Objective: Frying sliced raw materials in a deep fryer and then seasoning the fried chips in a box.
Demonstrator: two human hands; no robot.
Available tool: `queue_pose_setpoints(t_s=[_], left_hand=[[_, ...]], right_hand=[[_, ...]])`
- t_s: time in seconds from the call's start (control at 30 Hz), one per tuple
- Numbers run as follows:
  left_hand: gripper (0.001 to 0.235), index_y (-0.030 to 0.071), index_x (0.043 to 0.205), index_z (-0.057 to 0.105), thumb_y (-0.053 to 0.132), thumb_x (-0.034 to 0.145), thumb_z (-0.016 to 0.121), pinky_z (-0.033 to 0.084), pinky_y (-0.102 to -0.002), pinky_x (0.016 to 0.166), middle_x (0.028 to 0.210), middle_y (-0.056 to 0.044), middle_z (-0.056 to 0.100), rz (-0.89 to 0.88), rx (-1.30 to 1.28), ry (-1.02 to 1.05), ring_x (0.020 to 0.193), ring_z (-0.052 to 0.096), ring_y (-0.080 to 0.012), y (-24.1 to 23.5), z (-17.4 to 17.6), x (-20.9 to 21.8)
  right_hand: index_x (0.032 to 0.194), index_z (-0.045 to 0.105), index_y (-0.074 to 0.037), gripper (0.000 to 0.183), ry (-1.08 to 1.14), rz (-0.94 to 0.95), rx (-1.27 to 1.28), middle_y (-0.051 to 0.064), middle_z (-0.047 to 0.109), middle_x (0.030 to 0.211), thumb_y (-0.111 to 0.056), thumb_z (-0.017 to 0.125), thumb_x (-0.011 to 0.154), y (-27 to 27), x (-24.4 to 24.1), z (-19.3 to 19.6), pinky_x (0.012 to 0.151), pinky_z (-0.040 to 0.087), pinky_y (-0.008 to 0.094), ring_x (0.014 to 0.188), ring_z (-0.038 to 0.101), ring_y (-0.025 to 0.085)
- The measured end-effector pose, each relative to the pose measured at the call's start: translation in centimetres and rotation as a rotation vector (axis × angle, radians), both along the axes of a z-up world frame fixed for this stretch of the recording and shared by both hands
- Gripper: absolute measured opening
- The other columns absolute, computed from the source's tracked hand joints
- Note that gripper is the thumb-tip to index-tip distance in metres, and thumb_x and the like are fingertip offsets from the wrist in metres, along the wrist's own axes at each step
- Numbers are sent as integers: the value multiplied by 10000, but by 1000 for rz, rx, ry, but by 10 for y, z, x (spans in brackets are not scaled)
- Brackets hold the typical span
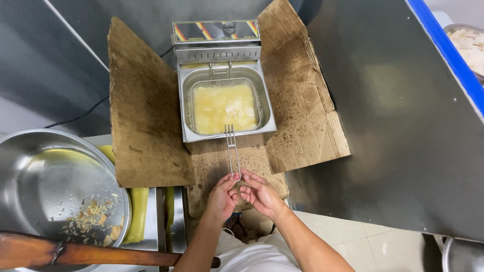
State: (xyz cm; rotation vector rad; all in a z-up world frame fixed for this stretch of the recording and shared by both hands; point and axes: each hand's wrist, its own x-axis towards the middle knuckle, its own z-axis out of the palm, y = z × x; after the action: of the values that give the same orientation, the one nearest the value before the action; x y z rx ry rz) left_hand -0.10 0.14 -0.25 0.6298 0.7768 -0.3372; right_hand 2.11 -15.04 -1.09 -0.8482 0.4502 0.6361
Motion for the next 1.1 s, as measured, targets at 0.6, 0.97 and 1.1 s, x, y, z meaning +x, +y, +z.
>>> queue_pose_setpoints(t_s=[0.6,0.97,1.1], left_hand=[[262,162,1236,600,187,987,678,373,-186,559,1190,-43,732,-6,3,12,601,401,-56,2,1,-2],[301,163,1257,594,195,979,704,374,-192,563,1153,-22,723,-10,5,17,604,406,-60,5,-14,-1],[291,165,1239,600,162,971,713,361,-192,560,1085,6,698,3,10,45,597,390,-62,9,-16,-2]], right_hand=[[1364,642,-61,407,28,-13,1,65,759,1180,-140,689,967,1,0,-2,669,663,324,768,752,188],[1380,613,-44,419,25,7,-59,81,754,1201,-108,676,970,-7,-6,16,670,668,313,784,770,187],[1394,598,-29,429,61,3,-108,107,758,1176,-78,656,972,-31,-20,23,671,669,311,790,771,188]])
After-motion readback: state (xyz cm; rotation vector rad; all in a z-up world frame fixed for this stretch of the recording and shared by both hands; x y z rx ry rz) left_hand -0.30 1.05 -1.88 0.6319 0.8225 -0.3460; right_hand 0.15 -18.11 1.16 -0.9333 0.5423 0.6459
